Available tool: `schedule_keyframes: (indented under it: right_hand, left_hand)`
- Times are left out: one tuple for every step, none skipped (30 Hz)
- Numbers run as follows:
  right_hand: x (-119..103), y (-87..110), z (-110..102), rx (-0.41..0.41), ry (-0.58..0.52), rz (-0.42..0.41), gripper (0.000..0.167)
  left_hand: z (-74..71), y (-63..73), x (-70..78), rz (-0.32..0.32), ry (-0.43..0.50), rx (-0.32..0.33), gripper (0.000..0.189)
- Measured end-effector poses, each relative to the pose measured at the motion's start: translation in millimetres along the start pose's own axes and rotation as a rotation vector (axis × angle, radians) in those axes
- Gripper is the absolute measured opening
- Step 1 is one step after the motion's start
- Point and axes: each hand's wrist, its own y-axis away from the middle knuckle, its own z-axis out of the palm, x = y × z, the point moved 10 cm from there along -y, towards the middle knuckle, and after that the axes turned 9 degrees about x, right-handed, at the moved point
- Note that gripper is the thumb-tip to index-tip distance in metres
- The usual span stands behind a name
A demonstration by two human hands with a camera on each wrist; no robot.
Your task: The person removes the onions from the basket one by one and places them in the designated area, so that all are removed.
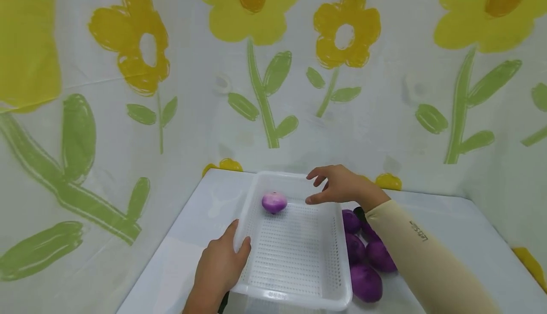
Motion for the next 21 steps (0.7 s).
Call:
schedule_keyframes:
  right_hand:
    - [-3, -5.0, 5, -0.018, -0.005, -0.002, 0.075]
    - [-7, -9.8, 9, -0.035, -0.015, -0.01, 0.074]
    - [-10, -14.2, 14, -0.051, -0.019, -0.013, 0.074]
    - [-14, -18.0, 19, -0.069, -0.024, -0.022, 0.073]
    - [-18, -21.8, 24, -0.087, -0.019, -0.026, 0.073]
    - [-21, -25.4, 29, -0.103, -0.009, -0.034, 0.073]
    - [-24, -28.6, 35, -0.117, 0.014, -0.046, 0.073]
    - [-28, -31.8, 41, -0.131, 0.052, -0.07, 0.075]
    - [-33, -34.7, 48, -0.142, 0.102, -0.098, 0.075]
    - [-38, -37.0, 55, -0.151, 0.155, -0.127, 0.077]
    - [-43, -39.1, 61, -0.154, 0.212, -0.164, 0.078]
    - [-49, -40.8, 68, -0.152, 0.273, -0.204, 0.08]
    - [-55, -41.7, 74, -0.147, 0.343, -0.251, 0.081]
    - [-62, -41.9, 80, -0.141, 0.406, -0.297, 0.083]
    - [-67, -41.6, 85, -0.138, 0.464, -0.337, 0.083]
    - [-72, -41.1, 90, -0.13, 0.526, -0.375, 0.083]
    - [-76, -40.8, 95, -0.117, 0.585, -0.412, 0.082]
    - [-79, -40.4, 99, -0.104, 0.645, -0.445, 0.08]
    - [-81, -40.5, 102, -0.087, 0.697, -0.475, 0.077]
    - [-83, -40.8, 105, -0.071, 0.737, -0.497, 0.075]
    - [-83, -41.5, 107, -0.055, 0.77, -0.514, 0.073]
  left_hand:
    - [-0.3, 0.5, -0.1, 0.001, -0.001, 0.003, 0.065]
    - [-0.3, 0.9, -0.1, -0.001, 0.001, 0.002, 0.065]
    - [-0.4, 1.0, -0.2, -0.003, 0.003, 0.001, 0.065]
    - [-0.3, 1.0, -0.1, -0.001, 0.008, 0.002, 0.066]
    - [-0.5, 1.0, 0.4, 0.002, 0.013, 0.002, 0.066]
    - [-1.0, 0.9, 0.7, 0.004, 0.015, 0.005, 0.066]
    - [-1.0, 0.7, 0.9, 0.006, 0.017, 0.007, 0.065]
    - [-1.6, 0.7, 1.2, 0.009, 0.016, 0.011, 0.065]
    - [-2.3, 0.6, 1.5, 0.013, 0.014, 0.018, 0.065]
    - [-2.9, 0.6, 1.7, 0.017, 0.014, 0.024, 0.064]
    - [-3.6, 0.5, 1.8, 0.02, 0.011, 0.028, 0.064]
    - [-4.0, 0.3, 1.5, 0.022, 0.01, 0.031, 0.064]
    - [-4.1, 0.1, 1.4, 0.023, 0.008, 0.032, 0.064]
    - [-4.1, -0.1, 1.5, 0.026, 0.008, 0.034, 0.063]
    - [-3.7, -0.2, 1.3, 0.026, 0.01, 0.032, 0.063]
    - [-3.4, -0.5, 1.2, 0.026, 0.011, 0.03, 0.064]
    - [-3.0, -0.4, 0.9, 0.023, 0.013, 0.026, 0.064]
    - [-2.6, -0.4, 0.3, 0.019, 0.014, 0.023, 0.064]
    - [-2.2, -0.8, 0.6, 0.019, 0.013, 0.022, 0.064]
    - [-1.9, -1.1, 0.9, 0.018, 0.013, 0.021, 0.064]
    - [-1.8, -1.4, 1.1, 0.019, 0.011, 0.022, 0.064]
